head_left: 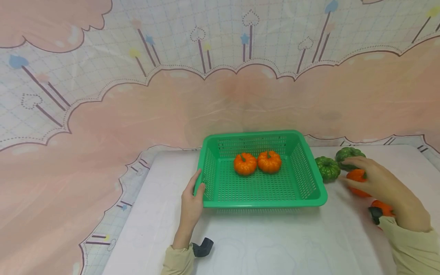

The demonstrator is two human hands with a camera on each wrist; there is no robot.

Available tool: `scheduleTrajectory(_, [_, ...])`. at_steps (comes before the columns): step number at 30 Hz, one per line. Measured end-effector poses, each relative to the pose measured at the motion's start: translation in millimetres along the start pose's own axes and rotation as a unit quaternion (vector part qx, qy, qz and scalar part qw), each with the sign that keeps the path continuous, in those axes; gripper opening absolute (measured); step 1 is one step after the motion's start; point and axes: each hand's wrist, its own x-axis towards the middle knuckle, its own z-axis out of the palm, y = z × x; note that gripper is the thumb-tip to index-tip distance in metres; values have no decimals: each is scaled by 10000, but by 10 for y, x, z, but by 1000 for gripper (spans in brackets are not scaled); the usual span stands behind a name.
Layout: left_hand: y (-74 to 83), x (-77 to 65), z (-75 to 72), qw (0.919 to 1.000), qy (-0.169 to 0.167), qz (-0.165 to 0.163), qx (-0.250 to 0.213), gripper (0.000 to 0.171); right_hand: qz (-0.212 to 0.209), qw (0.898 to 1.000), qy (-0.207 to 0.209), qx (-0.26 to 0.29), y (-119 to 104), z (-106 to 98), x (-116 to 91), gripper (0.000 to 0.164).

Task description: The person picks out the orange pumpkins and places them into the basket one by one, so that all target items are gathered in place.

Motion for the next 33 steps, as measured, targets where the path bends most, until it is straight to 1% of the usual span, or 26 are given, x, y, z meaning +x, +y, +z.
scheduleTrajectory(3, [-2,0,0,10000,-11,18,-20,46,97,9999,-29,-84,23,-12,-14,55])
scheduleTrajectory(10, [2,3,7,10000,2,63,-19,46,585,9981,-214,-1,92,-15,-50,60])
scheduleTrajectory(15, [17,1,11,10000,3,29,-14,46,735,9964,-413,-27,134,-28,-62,62])
scheduleTrajectory(24, [27,2,6,10000,11,-4,36,46,808,9944,-670,-124,196,-38,-62,61])
scheduleTrajectory(28, [27,1,-1,10000,8,-9,56,46,730,9948,-693,-159,226,-30,-69,60])
scheduleTrajectory(33, [22,-5,-8,10000,3,9,56,46,757,9940,-776,-157,249,-18,-79,60])
